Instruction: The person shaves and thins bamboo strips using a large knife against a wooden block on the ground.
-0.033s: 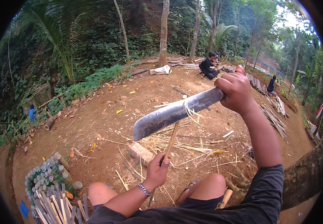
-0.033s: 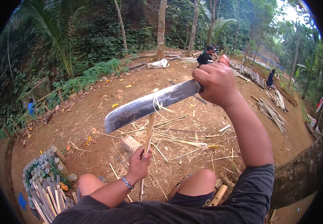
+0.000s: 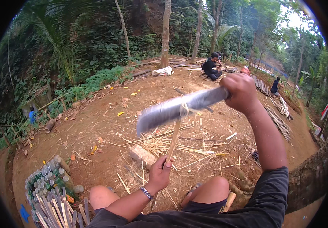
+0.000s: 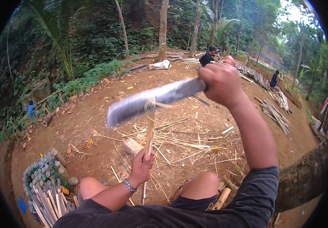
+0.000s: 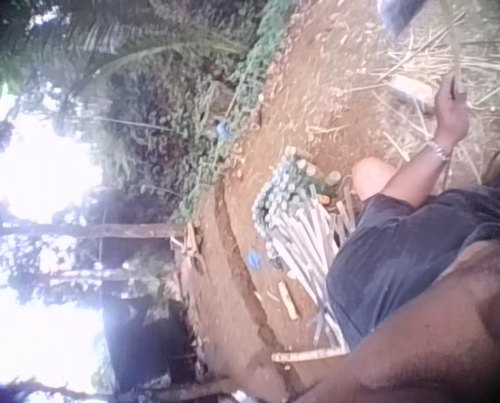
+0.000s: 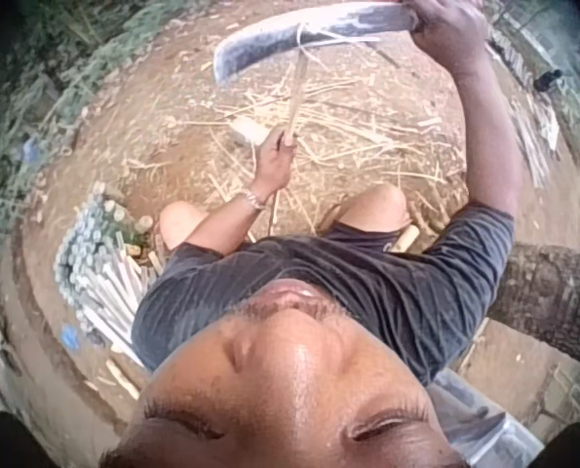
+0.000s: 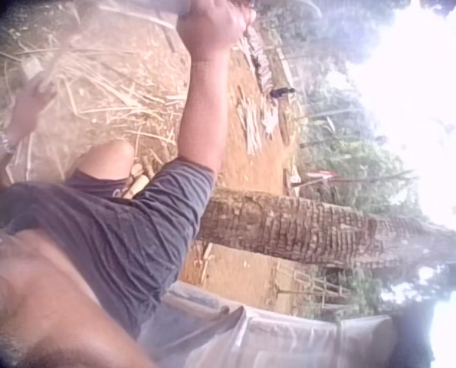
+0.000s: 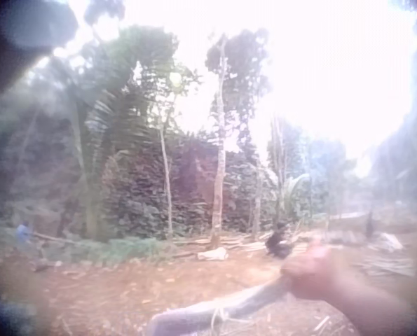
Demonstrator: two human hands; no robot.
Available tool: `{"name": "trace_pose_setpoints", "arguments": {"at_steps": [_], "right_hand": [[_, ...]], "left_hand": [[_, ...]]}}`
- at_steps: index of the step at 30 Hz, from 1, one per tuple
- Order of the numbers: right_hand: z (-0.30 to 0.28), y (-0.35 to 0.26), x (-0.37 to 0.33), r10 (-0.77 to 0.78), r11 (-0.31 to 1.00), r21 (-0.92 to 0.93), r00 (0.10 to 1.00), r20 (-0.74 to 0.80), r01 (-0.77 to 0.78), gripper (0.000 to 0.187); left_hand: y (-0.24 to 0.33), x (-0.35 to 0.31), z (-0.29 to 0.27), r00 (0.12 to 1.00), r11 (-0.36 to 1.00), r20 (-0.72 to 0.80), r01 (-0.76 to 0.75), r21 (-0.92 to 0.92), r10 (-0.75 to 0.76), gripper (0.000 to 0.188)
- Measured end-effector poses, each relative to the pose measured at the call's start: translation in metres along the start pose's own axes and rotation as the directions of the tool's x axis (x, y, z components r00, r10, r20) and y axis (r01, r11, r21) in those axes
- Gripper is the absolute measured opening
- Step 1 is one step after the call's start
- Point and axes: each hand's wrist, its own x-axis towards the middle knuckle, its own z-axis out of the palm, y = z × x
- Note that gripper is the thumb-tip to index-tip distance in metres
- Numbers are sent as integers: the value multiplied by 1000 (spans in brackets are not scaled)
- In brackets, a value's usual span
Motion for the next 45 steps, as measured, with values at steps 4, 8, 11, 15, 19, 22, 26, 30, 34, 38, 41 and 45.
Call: {"name": "trace_pose_setpoints", "arguments": {"at_steps": [4,8,11,15,19,22,26,30,34,38,41,45], "right_hand": [[-19,80,-10,570,820,-28,821,-44,-571,12],[-27,46,-27,499,866,1,865,50,-500,14],[-6,-7,-44,469,874,44,863,188,-485,12],[-3,-55,-74,466,750,292,788,403,-594,11],[42,-92,-127,510,471,496,684,522,-730,17],[72,-134,-160,530,173,532,533,659,-829,18],[79,-176,-215,512,-99,483,371,775,-870,18],[69,-201,-243,453,-155,402,296,841,-903,20],[74,-217,-259,383,-112,361,295,875,-926,20],[74,-222,-264,341,-55,317,280,897,-947,18],[72,-225,-269,330,-56,329,293,897,-943,17],[65,-225,-283,327,-42,326,295,898,-944,15]], "left_hand": [[2,-6,-11,1000,1000,22,-14,-14,14,44],[8,-1,-15,1000,999,12,-11,-45,12,44],[8,2,-23,1000,999,0,-10,-41,9,44],[2,8,-16,1000,996,7,2,-86,-2,36],[-8,16,-29,999,988,-10,43,-150,-45,41],[23,31,-43,999,989,-33,34,-147,-39,62],[84,68,-34,993,983,23,-113,-148,118,63],[135,96,-33,958,936,-4,-280,-214,285,51],[146,104,-64,947,899,50,-285,-333,319,35],[149,102,-61,949,882,35,-279,-379,315,27],[148,100,-55,955,907,-41,-290,-305,292,25],[148,109,-51,949,923,-63,-315,-220,309,27]]}}
